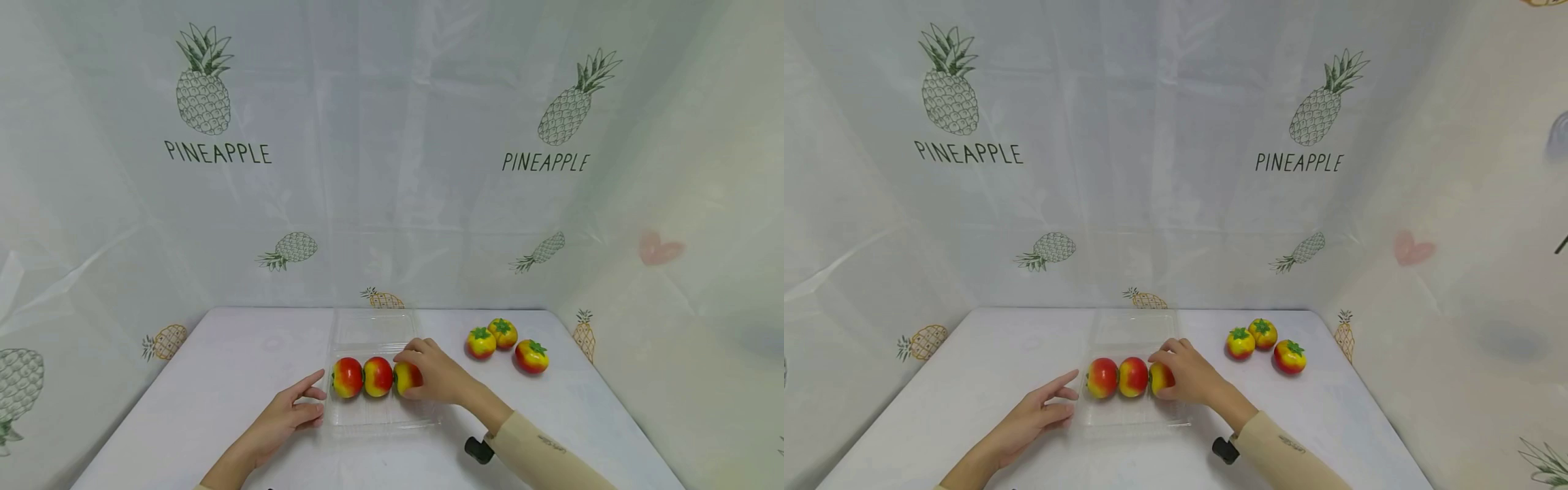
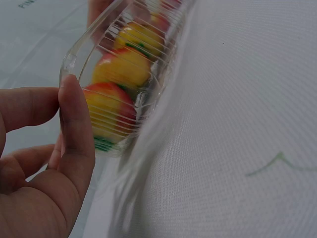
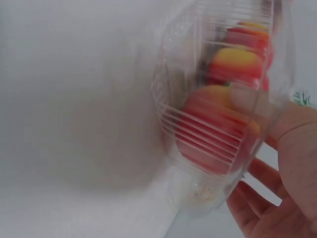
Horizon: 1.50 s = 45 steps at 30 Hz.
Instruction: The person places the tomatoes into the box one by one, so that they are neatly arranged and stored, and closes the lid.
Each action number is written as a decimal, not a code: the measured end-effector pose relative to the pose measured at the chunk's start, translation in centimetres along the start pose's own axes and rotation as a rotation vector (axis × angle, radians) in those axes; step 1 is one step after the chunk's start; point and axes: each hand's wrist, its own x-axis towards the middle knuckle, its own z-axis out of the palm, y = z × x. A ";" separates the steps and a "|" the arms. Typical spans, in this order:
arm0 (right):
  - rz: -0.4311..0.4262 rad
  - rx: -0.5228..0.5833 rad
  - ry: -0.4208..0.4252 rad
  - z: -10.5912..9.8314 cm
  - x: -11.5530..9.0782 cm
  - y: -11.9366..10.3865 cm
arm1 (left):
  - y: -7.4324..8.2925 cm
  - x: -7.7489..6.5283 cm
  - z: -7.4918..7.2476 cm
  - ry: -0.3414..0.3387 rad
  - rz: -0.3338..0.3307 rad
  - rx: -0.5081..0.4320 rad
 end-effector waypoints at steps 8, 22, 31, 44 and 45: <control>0.053 0.059 0.048 -2.0 -1.1 1.6 | -0.1 0.0 0.0 0.002 0.001 0.001; 0.343 0.005 0.318 -4.3 -4.2 9.8 | -0.1 0.2 0.1 0.007 0.000 0.010; 0.450 0.034 0.340 -3.4 -5.4 12.9 | -0.2 0.3 0.0 0.008 -0.007 0.001; 0.514 0.075 0.328 -2.7 -5.2 13.9 | -0.3 0.3 0.0 0.004 -0.003 0.000; 0.510 0.070 0.327 -2.6 -5.2 14.0 | -0.3 0.3 0.0 0.004 -0.003 -0.001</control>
